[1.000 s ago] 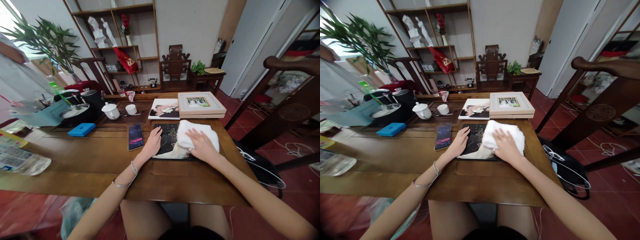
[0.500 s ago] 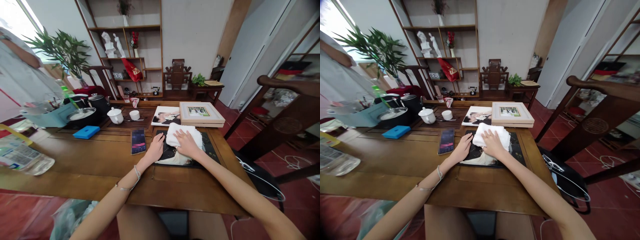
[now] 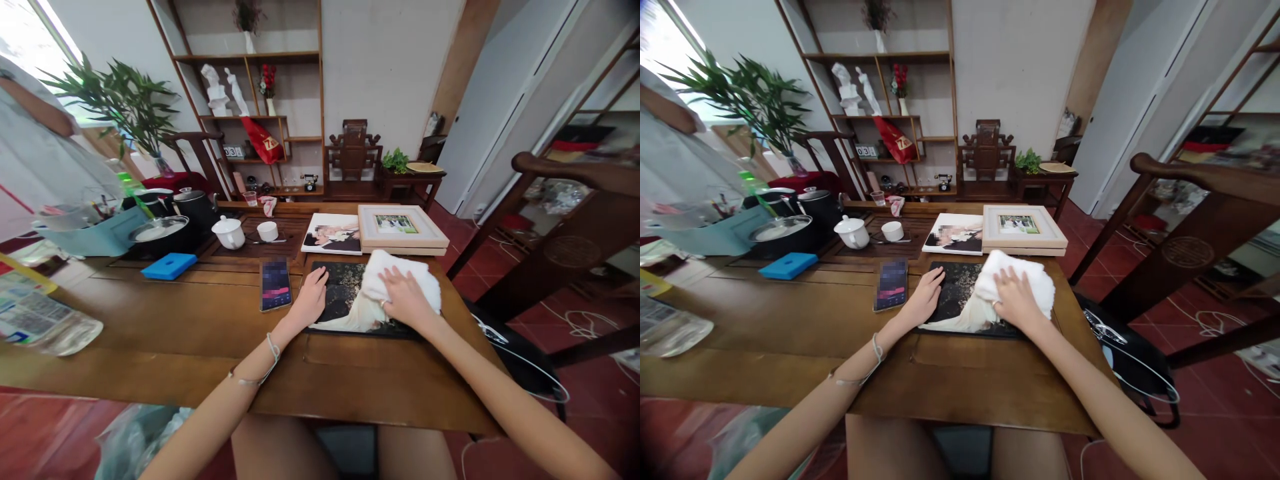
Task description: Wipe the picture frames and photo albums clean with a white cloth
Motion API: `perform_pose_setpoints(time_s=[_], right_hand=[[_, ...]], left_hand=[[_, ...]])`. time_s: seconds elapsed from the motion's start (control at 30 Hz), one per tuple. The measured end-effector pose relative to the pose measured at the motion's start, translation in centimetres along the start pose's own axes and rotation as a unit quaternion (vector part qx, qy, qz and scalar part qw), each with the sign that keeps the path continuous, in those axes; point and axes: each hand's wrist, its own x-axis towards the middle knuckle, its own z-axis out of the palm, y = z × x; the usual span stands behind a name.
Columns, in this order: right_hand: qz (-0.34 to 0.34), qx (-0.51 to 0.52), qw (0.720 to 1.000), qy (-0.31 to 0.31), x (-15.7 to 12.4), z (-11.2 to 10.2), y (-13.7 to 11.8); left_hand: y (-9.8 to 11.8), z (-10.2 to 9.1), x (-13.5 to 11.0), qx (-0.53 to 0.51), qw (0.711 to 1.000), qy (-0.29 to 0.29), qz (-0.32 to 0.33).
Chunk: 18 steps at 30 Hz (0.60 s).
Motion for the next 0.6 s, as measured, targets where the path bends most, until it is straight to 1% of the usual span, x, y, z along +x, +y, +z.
perform_pose_setpoints(time_s=[0.07,0.13,0.17,0.2,0.23,0.27,0.3,0.37,0.43,0.5,0.53,0.6], right_hand=[[-0.078,0.015,0.997,-0.019,-0.8,0.1,-2.7],[-0.186,0.04,0.981,-0.027,-1.5,0.2,-4.7],[-0.233,0.056,0.971,-0.025,-1.7,0.2,-5.2],[-0.264,0.071,0.962,-0.02,-1.8,0.2,-5.4],[-0.271,0.083,0.959,-0.017,-1.6,0.2,-5.3],[-0.25,0.084,0.964,-0.016,-1.3,0.2,-4.8],[-0.211,0.077,0.974,-0.018,-0.9,0.1,-4.1],[-0.113,0.043,0.992,-0.023,0.2,-0.1,-2.1],[-0.025,0.006,1.0,-0.019,0.9,-0.4,0.0],[0.032,-0.018,0.999,-0.011,1.0,-0.9,1.5],[0.054,-0.03,0.998,-0.01,0.8,-1.2,1.8],[0.081,-0.051,0.995,-0.014,-0.2,-1.8,1.4]], left_hand=[[-0.1,-0.2,0.0,-0.007,1.0,-0.005,-0.002],[-0.1,-0.4,0.1,-0.013,1.0,-0.014,-0.007],[-0.1,-0.5,0.1,-0.016,1.0,-0.018,-0.01],[-0.1,-0.5,0.1,-0.018,1.0,-0.021,-0.013],[-0.1,-0.6,0.1,-0.019,0.999,-0.023,-0.015],[-0.1,-0.6,0.1,-0.019,0.999,-0.022,-0.016],[-0.2,-0.6,0.1,-0.018,1.0,-0.02,-0.015],[-0.2,-0.6,0.1,-0.017,1.0,-0.016,-0.01],[-0.2,-0.6,0.1,-0.016,1.0,-0.012,-0.005],[-0.2,-0.5,0.1,-0.012,1.0,-0.012,-0.005],[-0.1,-0.5,0.1,-0.01,1.0,-0.012,-0.006],[-0.1,-0.5,0.1,-0.01,1.0,-0.01,-0.006]])
